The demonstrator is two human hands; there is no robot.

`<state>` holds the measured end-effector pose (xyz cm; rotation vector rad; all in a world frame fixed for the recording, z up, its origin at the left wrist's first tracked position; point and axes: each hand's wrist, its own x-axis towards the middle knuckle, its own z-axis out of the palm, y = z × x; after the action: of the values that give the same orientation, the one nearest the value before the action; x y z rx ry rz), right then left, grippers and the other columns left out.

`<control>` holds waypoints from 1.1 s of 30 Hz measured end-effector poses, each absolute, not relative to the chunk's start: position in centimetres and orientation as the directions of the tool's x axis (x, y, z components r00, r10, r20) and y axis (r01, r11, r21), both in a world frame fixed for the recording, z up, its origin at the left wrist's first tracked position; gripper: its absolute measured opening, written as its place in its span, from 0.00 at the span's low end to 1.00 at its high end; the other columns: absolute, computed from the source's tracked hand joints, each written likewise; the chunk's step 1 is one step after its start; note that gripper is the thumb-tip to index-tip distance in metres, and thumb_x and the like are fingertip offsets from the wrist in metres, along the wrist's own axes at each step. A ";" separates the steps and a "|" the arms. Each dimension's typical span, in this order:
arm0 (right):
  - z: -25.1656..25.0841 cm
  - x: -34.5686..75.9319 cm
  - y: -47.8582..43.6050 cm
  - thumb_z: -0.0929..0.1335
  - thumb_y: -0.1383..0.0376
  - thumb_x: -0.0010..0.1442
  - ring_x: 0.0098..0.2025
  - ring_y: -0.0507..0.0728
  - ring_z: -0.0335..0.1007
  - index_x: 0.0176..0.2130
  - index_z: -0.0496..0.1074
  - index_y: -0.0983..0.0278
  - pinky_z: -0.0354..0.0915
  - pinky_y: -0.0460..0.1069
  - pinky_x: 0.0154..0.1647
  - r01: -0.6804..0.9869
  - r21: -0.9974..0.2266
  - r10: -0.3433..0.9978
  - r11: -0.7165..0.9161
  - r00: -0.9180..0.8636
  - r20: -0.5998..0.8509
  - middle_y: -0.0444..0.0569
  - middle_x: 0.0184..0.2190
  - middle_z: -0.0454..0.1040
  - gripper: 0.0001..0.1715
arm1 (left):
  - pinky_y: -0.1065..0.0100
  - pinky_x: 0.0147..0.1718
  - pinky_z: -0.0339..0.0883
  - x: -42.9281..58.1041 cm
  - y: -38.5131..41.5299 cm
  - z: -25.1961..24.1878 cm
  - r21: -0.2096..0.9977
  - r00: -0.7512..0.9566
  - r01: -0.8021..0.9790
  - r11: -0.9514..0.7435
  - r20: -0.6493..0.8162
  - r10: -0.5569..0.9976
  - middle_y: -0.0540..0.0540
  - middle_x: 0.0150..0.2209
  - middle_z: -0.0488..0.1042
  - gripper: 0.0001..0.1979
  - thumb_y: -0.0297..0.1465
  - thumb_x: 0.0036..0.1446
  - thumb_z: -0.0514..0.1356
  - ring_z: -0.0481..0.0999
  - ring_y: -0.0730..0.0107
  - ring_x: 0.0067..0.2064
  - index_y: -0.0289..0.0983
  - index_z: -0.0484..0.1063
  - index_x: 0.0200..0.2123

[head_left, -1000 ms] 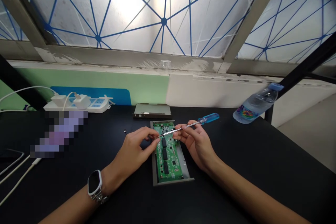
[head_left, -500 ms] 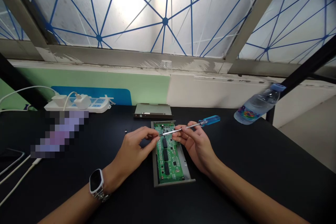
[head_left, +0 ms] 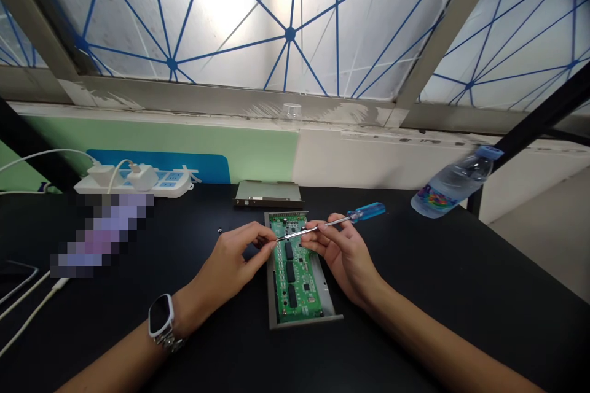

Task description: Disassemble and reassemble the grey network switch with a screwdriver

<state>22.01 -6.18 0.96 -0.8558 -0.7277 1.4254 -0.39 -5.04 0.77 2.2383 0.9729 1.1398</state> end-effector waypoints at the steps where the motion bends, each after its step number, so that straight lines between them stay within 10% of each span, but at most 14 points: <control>1: 0.9 22.1 -6.2 0.79 0.65 0.53 0.34 0.58 0.82 0.39 0.59 0.58 0.77 0.54 0.42 -0.529 -0.848 0.997 -0.046 0.031 -0.073 0.48 0.35 0.83 0.27 | 0.70 0.37 0.73 -0.4 -5.0 0.7 0.654 0.410 0.385 -0.651 0.511 0.756 0.49 0.36 0.80 0.04 0.27 0.66 0.61 0.79 0.71 0.36 0.39 0.76 0.40; 33: 1.1 22.0 -6.4 0.80 0.65 0.54 0.35 0.57 0.84 0.39 0.62 0.60 0.78 0.50 0.38 -0.534 -0.841 0.994 -0.087 0.008 -0.108 0.54 0.39 0.85 0.26 | 0.69 0.38 0.70 -1.2 -4.8 1.0 0.592 0.472 0.366 -0.718 0.546 0.692 0.49 0.37 0.76 0.05 0.23 0.66 0.59 0.76 0.72 0.37 0.39 0.72 0.40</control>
<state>21.98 -6.44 1.09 -0.8701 -0.7090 1.4695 -1.15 -4.80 0.97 2.3296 0.8861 1.1282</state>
